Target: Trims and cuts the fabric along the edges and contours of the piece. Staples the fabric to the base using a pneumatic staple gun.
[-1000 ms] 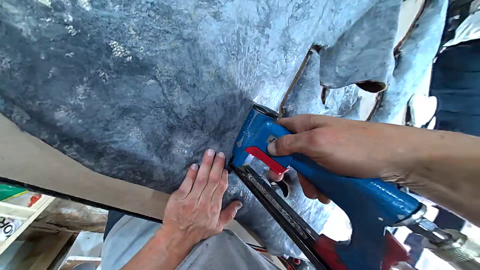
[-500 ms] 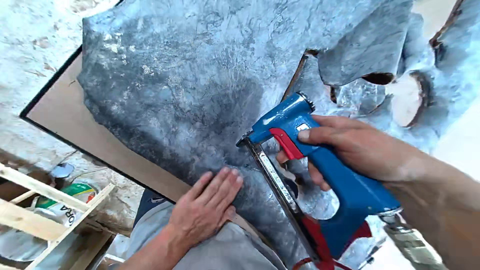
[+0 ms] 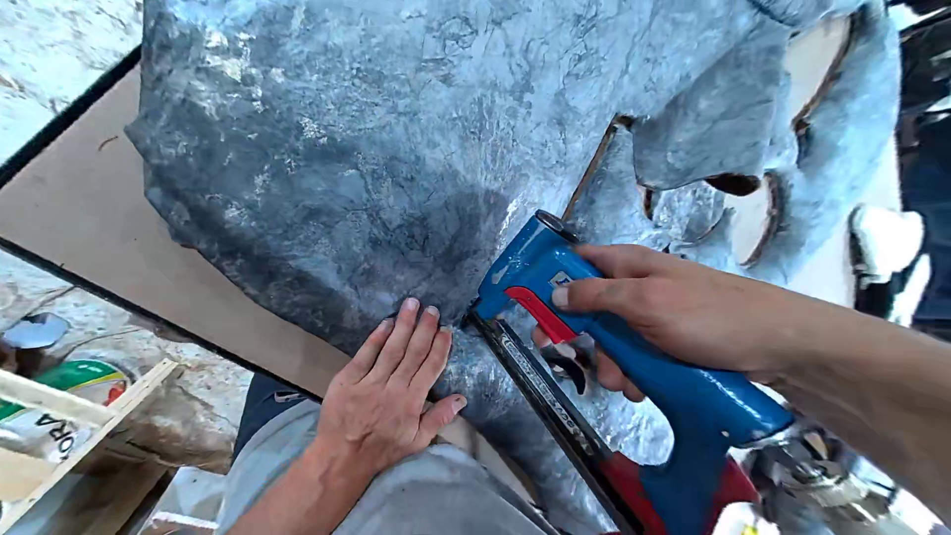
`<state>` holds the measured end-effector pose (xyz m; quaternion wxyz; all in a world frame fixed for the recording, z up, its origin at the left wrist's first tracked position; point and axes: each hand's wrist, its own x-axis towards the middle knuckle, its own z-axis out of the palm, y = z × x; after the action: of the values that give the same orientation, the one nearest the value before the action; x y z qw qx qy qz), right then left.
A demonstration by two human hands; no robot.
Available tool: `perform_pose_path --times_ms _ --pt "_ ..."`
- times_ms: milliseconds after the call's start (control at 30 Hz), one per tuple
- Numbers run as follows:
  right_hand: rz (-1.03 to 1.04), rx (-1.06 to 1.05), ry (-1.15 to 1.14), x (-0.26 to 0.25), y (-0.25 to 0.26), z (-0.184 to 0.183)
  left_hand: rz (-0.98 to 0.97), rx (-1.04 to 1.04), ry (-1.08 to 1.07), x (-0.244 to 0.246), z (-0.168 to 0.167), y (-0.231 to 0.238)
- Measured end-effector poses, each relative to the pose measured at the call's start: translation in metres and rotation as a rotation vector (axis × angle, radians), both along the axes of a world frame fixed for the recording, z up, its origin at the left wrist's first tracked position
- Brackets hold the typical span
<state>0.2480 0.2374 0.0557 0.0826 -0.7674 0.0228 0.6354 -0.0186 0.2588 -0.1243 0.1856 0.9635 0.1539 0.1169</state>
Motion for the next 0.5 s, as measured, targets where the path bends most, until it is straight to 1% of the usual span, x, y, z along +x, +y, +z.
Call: perform_pose_path --times_ms 100,333,500 --pt "0.005 -0.088 0.009 -0.003 0.015 -0.002 0.003 -0.024 -0.004 0.001 0.0 0.002" --pt "0.047 -0.202 0.014 -0.005 0.044 -0.007 -0.005 -0.051 -0.033 0.001 0.001 0.003" --pt "0.063 -0.242 -0.005 -0.003 0.049 -0.01 -0.008 -0.061 -0.037 0.001 0.0 0.003"
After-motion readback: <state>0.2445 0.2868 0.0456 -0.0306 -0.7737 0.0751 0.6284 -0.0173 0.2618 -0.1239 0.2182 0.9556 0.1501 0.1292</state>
